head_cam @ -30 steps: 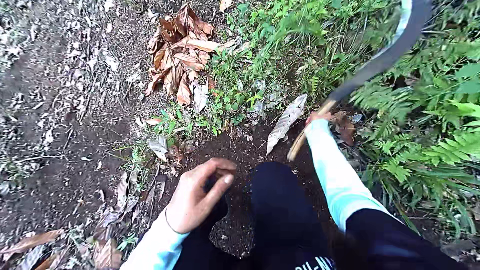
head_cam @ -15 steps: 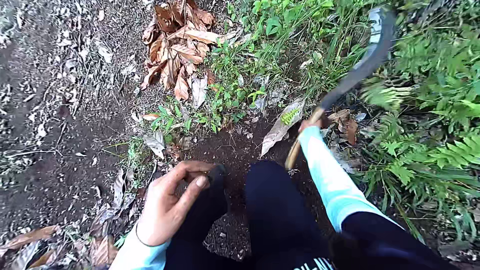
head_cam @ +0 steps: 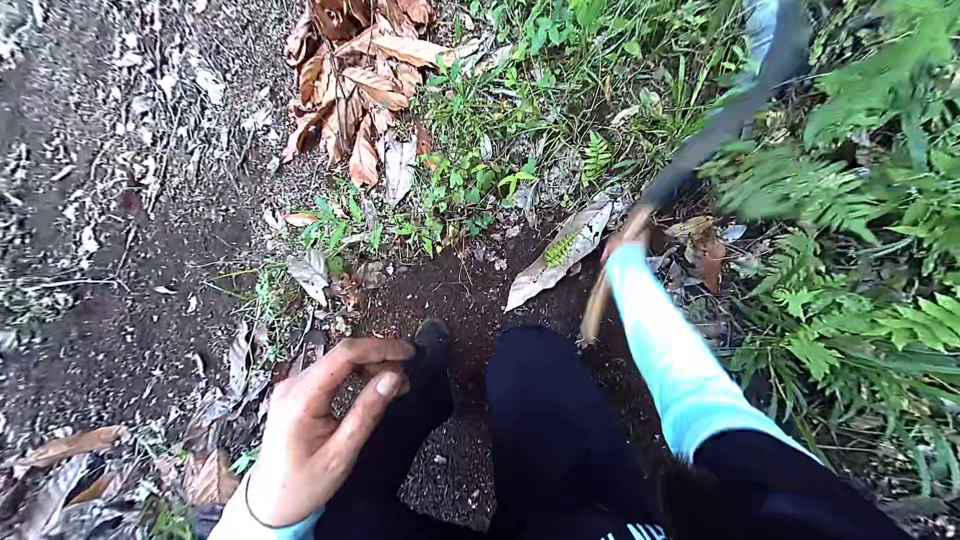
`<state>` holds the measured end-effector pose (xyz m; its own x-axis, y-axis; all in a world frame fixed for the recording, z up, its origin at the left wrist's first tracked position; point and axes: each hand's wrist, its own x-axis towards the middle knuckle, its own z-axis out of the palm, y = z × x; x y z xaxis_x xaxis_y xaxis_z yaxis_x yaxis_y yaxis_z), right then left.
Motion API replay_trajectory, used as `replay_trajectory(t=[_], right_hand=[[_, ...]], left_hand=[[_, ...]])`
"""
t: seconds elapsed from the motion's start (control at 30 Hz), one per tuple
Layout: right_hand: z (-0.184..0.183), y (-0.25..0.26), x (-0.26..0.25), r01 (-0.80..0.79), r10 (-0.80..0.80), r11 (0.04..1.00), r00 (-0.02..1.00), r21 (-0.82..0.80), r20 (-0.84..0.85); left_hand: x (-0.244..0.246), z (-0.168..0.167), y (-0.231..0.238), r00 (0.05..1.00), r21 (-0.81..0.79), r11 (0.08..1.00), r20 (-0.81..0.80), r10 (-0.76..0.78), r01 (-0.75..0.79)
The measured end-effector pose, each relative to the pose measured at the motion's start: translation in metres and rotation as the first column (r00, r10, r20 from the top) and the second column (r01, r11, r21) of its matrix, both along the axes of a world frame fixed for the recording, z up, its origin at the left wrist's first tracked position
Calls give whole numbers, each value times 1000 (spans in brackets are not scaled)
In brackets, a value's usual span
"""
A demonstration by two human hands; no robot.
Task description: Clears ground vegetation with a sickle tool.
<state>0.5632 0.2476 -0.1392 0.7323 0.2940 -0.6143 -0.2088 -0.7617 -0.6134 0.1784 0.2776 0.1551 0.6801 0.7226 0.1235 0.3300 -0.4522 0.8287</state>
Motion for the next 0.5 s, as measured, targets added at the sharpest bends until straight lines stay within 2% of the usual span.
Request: replay_trajectory(t=[0.07, 0.1, 0.17, 0.27, 0.33, 0.4, 0.43, 0.47, 0.5], right_hand=[[-50, -73, -45, -270, 269, 949, 963, -160, -29], [-62, -99, -55, -335, 321, 918, 942, -213, -102], [-58, -136, -42, -356, 317, 896, 932, -268, -178], [-17, -106, 11, -229, 215, 960, 972, -164, -95], [11, -59, 39, -9, 9, 1000, 1000, -1, -26], [35, 3, 54, 176, -174, 977, 984, 121, -31], [40, 25, 50, 195, -192, 972, 981, 129, -35], [34, 33, 35, 139, -138, 986, 990, 94, -13], [16, 19, 10, -20, 20, 1000, 1000, 5, 11]], left_hand=[[0, -1, 4, 1000, 23, 1000, 11, 14, -14], [-1, -1, 7, 999, 36, 999, 6, 34, -34], [-1, -2, 6, 998, 24, 998, -3, 60, -60], [0, 0, 7, 999, 31, 999, 11, 35, -35], [1, -1, 4, 1000, 22, 1000, 8, 6, -6], [2, -3, 1, 1000, 22, 1000, -2, -15, 15], [3, -3, -1, 1000, 23, 1000, -1, -19, 19], [4, -3, -3, 1000, 23, 1000, 2, -20, 20], [5, -2, -4, 1000, 28, 999, 12, -19, 18]])
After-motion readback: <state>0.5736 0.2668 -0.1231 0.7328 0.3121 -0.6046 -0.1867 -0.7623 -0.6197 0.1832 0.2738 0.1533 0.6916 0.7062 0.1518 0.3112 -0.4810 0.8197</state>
